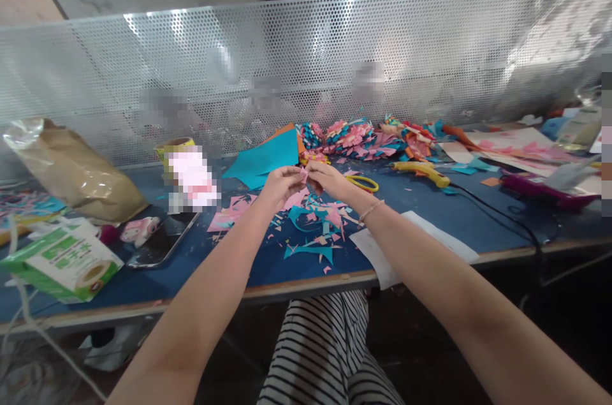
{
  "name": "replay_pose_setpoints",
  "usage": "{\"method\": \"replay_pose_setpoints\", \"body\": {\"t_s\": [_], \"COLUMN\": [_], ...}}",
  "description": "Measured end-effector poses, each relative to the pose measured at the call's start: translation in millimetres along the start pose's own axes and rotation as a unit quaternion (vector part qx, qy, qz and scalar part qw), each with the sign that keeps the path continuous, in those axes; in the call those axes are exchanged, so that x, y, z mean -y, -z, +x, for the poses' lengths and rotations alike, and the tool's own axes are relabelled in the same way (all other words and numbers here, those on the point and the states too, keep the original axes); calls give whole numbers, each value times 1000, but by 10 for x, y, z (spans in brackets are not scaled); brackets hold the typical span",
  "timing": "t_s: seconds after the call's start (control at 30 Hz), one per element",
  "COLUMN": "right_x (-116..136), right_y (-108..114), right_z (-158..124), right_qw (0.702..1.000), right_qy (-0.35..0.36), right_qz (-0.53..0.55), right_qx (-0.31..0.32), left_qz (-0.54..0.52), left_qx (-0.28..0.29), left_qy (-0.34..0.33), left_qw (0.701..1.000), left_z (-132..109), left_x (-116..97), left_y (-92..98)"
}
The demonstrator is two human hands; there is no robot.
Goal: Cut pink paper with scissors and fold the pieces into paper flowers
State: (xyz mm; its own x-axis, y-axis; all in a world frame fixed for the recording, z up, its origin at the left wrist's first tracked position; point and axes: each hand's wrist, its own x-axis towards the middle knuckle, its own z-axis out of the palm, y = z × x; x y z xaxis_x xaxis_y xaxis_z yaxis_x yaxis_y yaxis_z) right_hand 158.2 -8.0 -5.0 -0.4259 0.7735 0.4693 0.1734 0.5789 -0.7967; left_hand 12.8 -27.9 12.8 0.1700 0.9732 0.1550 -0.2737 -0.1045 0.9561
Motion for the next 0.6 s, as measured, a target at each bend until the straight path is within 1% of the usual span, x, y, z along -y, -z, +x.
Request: {"method": "replay_pose_setpoints", "body": {"t_s": [0.27,0.6], "right_x": [-15,-50], "right_y": [-8,-9], "right_z": [2,19], "right_qw": [1000,999], "right_qy": [6,-2], "right_qz": [15,-38], "right_qx": [-4,-12], "left_qz": [9,25], "left_qx": [12,14], "left_qy": [-2,-10], "left_qw": [1000,1000], "left_z": [11,5], "left_x": [17,18], "left_y": [12,2]}}
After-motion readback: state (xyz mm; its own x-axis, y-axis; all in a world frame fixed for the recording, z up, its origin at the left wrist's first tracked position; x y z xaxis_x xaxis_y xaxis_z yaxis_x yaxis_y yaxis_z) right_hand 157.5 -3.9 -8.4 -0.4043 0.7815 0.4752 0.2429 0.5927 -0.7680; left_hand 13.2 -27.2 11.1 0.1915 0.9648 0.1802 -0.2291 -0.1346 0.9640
